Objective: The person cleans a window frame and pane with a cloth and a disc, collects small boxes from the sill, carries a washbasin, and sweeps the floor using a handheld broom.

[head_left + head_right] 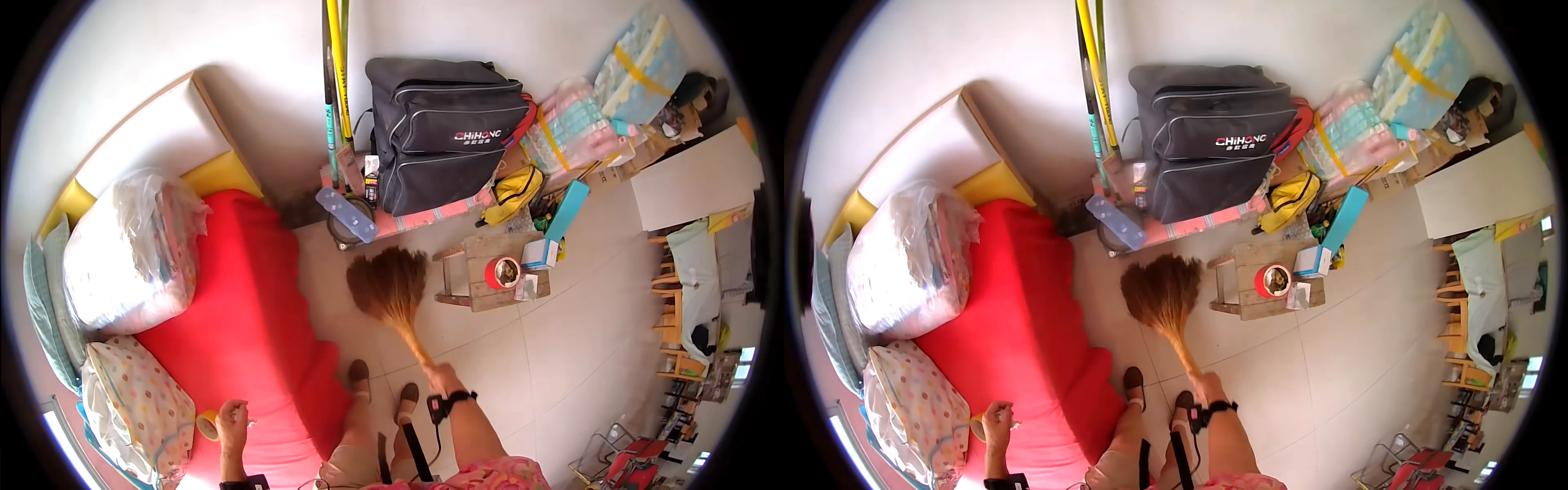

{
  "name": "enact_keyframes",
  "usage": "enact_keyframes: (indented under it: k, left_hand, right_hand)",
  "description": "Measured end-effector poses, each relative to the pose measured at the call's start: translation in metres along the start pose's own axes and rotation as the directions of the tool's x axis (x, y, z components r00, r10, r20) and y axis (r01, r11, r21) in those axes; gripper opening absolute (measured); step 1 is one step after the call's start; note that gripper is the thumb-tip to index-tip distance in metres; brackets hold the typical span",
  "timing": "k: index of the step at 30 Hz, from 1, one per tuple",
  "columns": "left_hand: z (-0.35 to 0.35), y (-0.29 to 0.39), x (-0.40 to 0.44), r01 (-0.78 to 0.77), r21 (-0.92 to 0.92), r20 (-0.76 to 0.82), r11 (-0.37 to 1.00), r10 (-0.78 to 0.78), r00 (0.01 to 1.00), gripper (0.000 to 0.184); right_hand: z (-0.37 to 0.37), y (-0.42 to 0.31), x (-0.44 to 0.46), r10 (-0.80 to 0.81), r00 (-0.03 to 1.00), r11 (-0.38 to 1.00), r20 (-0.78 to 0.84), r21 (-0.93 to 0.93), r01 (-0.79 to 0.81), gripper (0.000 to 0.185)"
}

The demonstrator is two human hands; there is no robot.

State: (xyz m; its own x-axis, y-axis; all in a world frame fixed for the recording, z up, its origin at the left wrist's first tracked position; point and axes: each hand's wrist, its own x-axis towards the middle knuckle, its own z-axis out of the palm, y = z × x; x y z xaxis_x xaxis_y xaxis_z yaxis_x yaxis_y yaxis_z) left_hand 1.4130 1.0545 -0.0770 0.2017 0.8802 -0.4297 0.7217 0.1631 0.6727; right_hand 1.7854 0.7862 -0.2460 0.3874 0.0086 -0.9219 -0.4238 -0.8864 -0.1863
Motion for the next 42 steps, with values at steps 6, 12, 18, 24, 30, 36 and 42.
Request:
enact_keyframes:
  k: [6, 12, 18, 24, 30, 36, 42]
  left_hand:
    - [0.016, 0.002, 0.021, -0.127, 0.068, 0.054, 0.990, 0.124, 0.991, 0.011]
    - [0.045, 0.048, 0.025, -0.188, 0.088, 0.178, 0.978, 0.170, 0.969, 0.011]
    - [0.058, 0.062, 0.019, -0.287, 0.172, 0.262, 0.942, 0.237, 0.936, 0.010]
    - [0.055, 0.096, -0.002, -0.395, 0.289, 0.259, 0.872, 0.326, 0.909, 0.009]
    - [0.066, 0.104, -0.043, -0.436, 0.285, 0.266, 0.854, 0.367, 0.892, 0.009]
    - [0.107, 0.104, -0.073, -0.507, 0.294, 0.311, 0.810, 0.420, 0.853, 0.010]
    - [0.160, 0.148, -0.128, -0.575, 0.257, 0.389, 0.777, 0.461, 0.798, 0.010]
  right_hand:
    - [-0.027, 0.146, -0.068, 0.125, 0.992, 0.935, -0.022, -0.331, -0.125, 0.059]
    - [-0.039, 0.190, -0.147, 0.107, 0.994, 0.983, 0.031, -0.154, -0.101, 0.056]
    - [0.023, 0.156, -0.071, -0.544, 0.835, 0.752, 0.086, -0.393, 0.530, 0.051]
    - [0.070, 0.039, -0.016, -0.497, 0.868, 0.719, -0.006, -0.563, 0.408, 0.037]
    - [0.004, 0.154, -0.029, -0.239, 0.965, 0.861, -0.105, -0.482, 0.161, 0.027]
    - [-0.045, 0.359, -0.085, 0.117, 0.950, 0.932, -0.288, -0.299, -0.205, 0.040]
    - [-0.027, 0.525, -0.150, 0.468, 0.807, 0.856, -0.361, -0.041, -0.515, 0.041]
